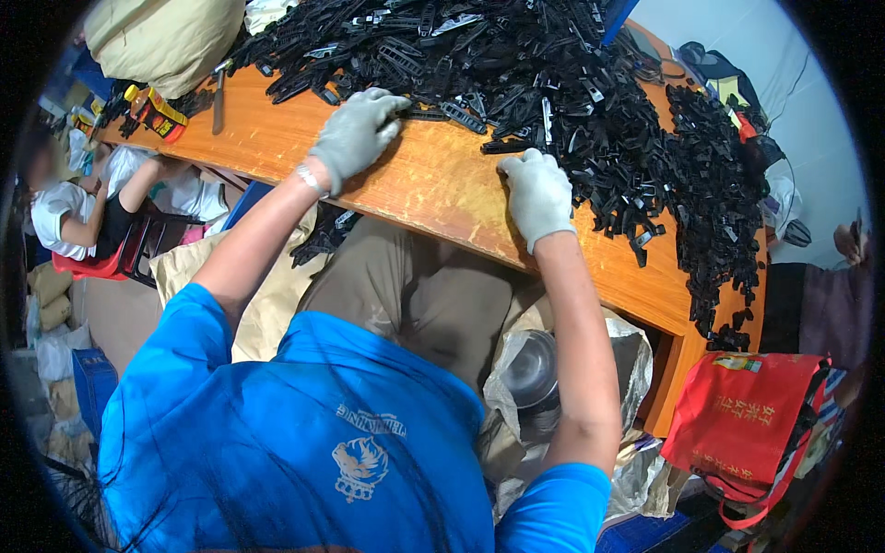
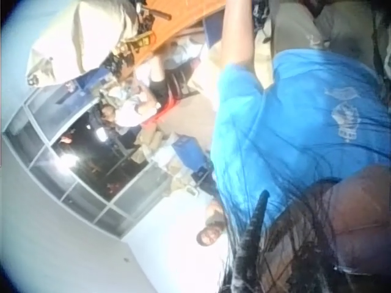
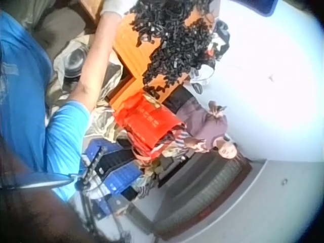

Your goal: The person assembles black plastic components by hand and drops the assembled pieces into a bag.

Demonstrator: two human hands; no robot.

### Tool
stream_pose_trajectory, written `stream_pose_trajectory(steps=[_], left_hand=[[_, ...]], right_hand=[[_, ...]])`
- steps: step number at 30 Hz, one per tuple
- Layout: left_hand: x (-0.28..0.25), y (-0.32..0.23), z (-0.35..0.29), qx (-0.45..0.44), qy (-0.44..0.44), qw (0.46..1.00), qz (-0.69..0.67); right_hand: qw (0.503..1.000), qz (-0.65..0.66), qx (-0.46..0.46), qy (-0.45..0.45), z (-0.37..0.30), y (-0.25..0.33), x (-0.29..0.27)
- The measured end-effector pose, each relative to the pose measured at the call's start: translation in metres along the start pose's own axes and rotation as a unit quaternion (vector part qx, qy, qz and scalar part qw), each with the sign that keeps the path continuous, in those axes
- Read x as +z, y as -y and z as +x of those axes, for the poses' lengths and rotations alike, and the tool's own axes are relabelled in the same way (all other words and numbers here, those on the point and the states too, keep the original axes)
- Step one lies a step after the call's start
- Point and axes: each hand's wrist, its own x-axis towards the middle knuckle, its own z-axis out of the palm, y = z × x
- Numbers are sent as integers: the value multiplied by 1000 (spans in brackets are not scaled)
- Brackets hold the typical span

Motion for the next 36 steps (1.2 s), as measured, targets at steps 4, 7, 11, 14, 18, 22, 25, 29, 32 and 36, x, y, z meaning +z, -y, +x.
stream_pose_trajectory(steps=[4,7,11,14,18,22,25,29,32,36], left_hand=[[18,-11,14,-16,6,999,30],[27,-8,8,-18,-30,999,21],[29,-7,-13,30,-38,999,-9],[22,-10,-28,53,-9,998,-27],[14,-3,-42,68,-10,991,-111],[10,-8,-43,-9,-35,991,-126],[9,-10,-40,3,9,997,-79],[1,-14,-50,-35,39,994,-100],[2,-16,-61,-2,50,991,-126],[6,-15,-69,13,40,991,-127]], right_hand=[[990,131,-18,-41,-13,4,-2],[986,161,-20,-48,-19,16,-12],[982,188,-5,-16,-23,22,-6],[982,187,1,-1,-25,30,-7],[987,153,-19,55,-20,35,-10],[995,75,-19,55,-16,47,-16],[996,45,-32,70,-8,48,-14],[987,154,-41,-14,3,61,-6],[971,227,-36,-59,6,75,5],[971,234,-30,-43,8,80,14]])
